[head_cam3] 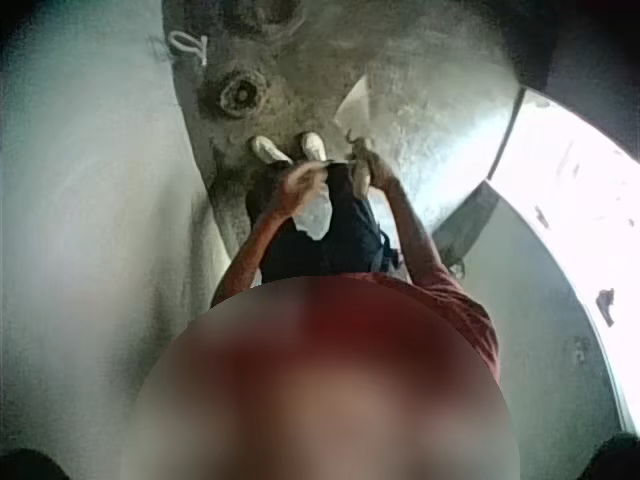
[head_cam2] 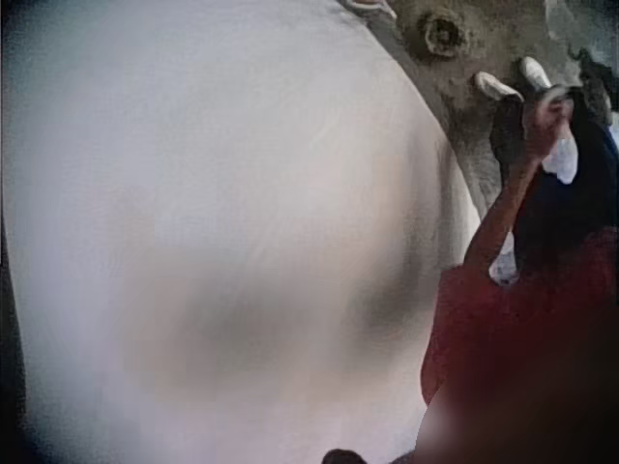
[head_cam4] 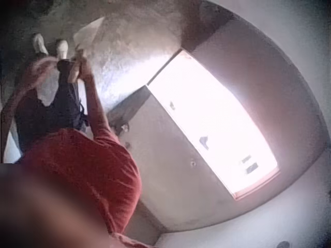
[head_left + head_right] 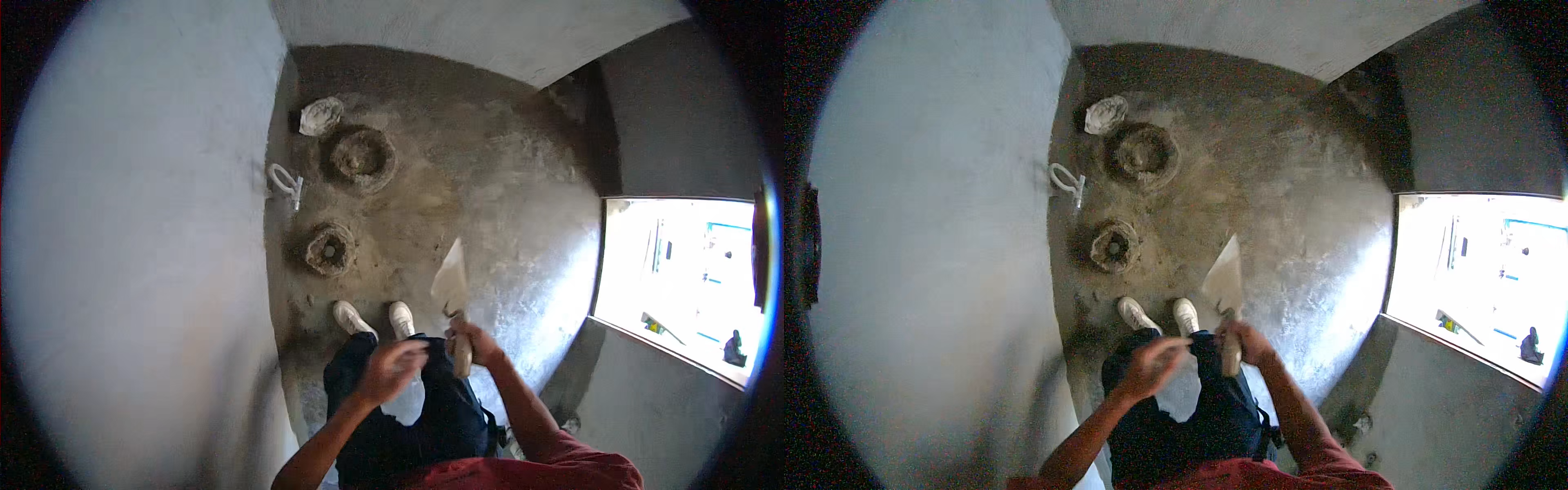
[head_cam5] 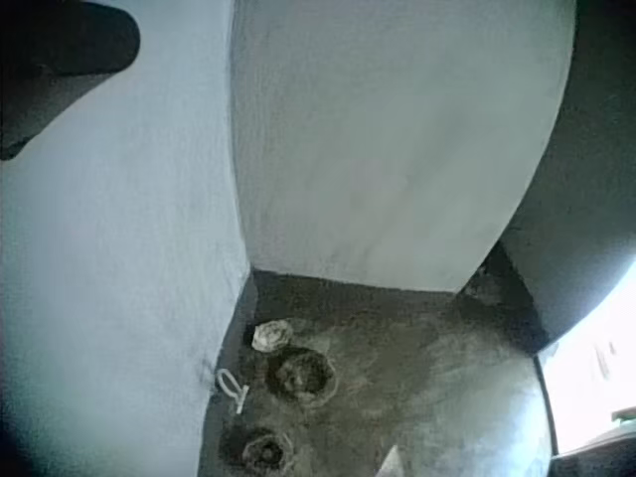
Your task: Smoothing wet concrete around plumbing fixtures on a floor using a hand trowel.
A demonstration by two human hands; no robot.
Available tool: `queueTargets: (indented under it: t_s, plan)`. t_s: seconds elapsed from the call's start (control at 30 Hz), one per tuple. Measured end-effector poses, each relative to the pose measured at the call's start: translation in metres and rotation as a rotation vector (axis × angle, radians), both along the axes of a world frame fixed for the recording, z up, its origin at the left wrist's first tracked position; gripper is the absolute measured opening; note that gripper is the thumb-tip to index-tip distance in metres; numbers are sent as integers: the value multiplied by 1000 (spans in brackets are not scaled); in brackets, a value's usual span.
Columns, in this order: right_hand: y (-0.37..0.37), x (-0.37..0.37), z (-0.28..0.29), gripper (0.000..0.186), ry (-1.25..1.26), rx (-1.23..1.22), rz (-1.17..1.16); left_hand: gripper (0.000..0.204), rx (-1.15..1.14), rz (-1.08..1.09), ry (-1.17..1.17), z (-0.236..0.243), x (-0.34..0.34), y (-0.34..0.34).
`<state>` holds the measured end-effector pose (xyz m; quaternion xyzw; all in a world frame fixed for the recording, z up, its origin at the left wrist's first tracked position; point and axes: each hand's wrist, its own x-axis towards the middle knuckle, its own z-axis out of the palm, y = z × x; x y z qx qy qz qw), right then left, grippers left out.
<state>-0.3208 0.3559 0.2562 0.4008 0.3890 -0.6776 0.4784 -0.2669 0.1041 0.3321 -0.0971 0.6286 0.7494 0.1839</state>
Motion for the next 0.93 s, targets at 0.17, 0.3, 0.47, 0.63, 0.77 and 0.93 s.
queueTargets:
  t_s: [0.17,0.3,0.47,0.63,0.77,0.93]
  plan:
    - [-12,40,119,31,25,-149,152,28,512,-267,223,161,-78,173]
    - [-5,11,239,29,93,-441,46,29,690,-455,211,230,-89,290]
    - [107,1,282,37,429,-319,307,35,790,-601,118,268,-84,427]
    - [274,-8,289,31,726,-171,55,29,909,-735,196,293,-70,563]
    - [326,-41,335,28,570,-166,-77,37,1025,-867,133,323,-64,667]
    - [423,-51,342,37,708,-11,134,36,1105,-948,36,337,-83,725]
